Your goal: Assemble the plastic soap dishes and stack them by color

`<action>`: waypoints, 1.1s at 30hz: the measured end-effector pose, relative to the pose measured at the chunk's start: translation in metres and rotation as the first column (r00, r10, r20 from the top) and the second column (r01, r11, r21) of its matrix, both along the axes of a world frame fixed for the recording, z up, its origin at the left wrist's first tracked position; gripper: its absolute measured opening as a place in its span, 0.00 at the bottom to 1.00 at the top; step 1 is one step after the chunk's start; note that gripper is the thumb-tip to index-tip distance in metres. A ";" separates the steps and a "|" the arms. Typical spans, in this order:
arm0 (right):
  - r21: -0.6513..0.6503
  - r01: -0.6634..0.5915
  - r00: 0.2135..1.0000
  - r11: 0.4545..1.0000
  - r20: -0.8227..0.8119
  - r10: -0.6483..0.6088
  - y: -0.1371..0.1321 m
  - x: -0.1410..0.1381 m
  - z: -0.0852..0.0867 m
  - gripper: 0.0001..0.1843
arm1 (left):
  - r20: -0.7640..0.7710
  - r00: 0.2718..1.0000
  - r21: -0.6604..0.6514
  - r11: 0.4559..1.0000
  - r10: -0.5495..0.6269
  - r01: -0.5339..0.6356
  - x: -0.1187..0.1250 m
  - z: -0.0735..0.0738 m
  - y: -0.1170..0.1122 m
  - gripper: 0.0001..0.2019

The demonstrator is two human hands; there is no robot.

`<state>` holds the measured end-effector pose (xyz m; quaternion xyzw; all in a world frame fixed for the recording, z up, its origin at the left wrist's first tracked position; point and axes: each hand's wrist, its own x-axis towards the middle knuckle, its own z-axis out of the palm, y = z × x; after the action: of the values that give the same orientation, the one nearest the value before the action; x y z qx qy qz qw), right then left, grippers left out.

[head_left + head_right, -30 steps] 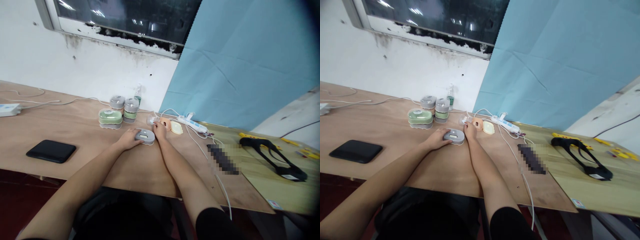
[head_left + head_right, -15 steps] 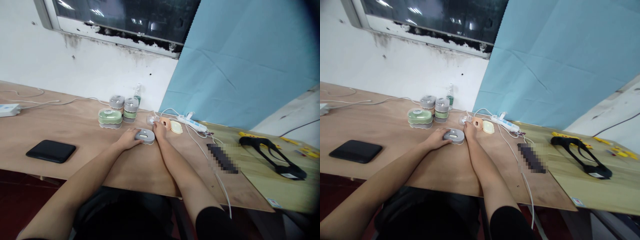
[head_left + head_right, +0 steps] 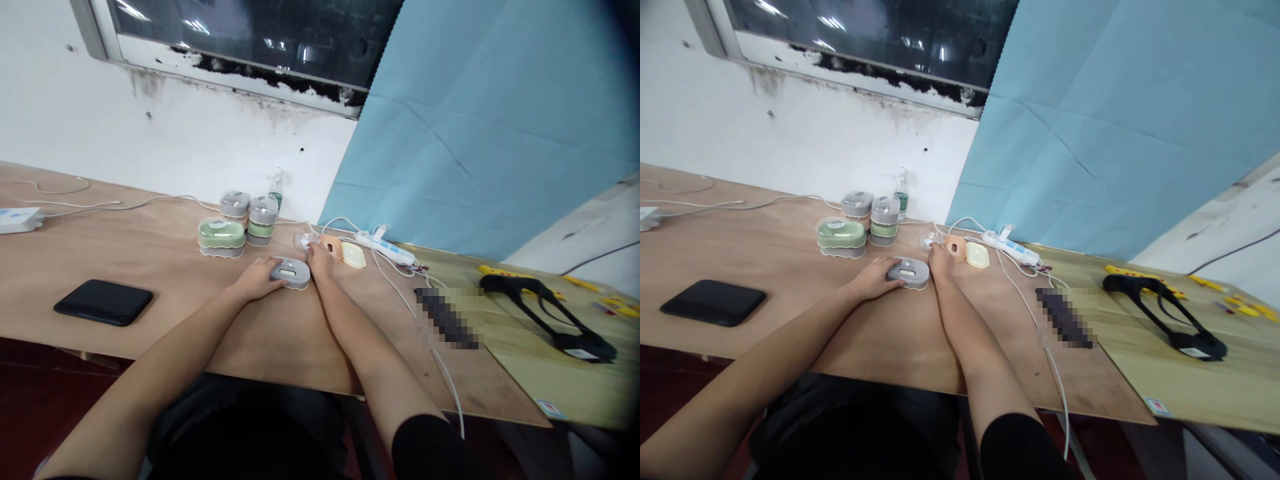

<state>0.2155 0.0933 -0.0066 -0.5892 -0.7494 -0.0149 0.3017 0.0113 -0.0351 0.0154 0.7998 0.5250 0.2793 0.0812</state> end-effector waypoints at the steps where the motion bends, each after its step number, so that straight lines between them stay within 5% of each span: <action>1: -0.003 0.002 1.000 1.000 0.004 -0.002 0.000 0.000 0.000 0.18 | -0.002 1.000 -0.001 1.000 0.000 0.000 0.000 0.000 0.000 0.30; 16: -0.012 0.012 1.000 1.000 0.020 -0.012 -0.003 0.000 0.001 0.19 | 0.024 1.000 0.024 1.000 -0.020 0.020 -0.001 -0.003 0.001 0.31; 22: 0.011 0.005 0.980 1.000 -0.200 -0.002 -0.011 0.002 0.004 0.23 | 0.014 0.999 -0.023 0.999 0.031 -0.031 -0.001 -0.004 0.000 0.40; 29: -0.039 -0.317 0.876 0.948 -0.396 0.277 -0.031 0.010 0.000 0.23 | -0.019 0.994 -0.090 0.990 0.110 -0.111 -0.003 -0.002 0.002 0.44; 33: -0.103 -0.478 0.823 0.872 -0.400 0.404 -0.043 0.009 0.006 0.27 | 0.224 0.958 -0.073 0.983 0.181 -0.168 -0.005 -0.001 0.006 0.45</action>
<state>0.2246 0.0500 -0.0007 -0.4182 -0.7935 0.2405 0.3708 0.0067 -0.0289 0.0141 0.7102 0.5879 0.3618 0.1378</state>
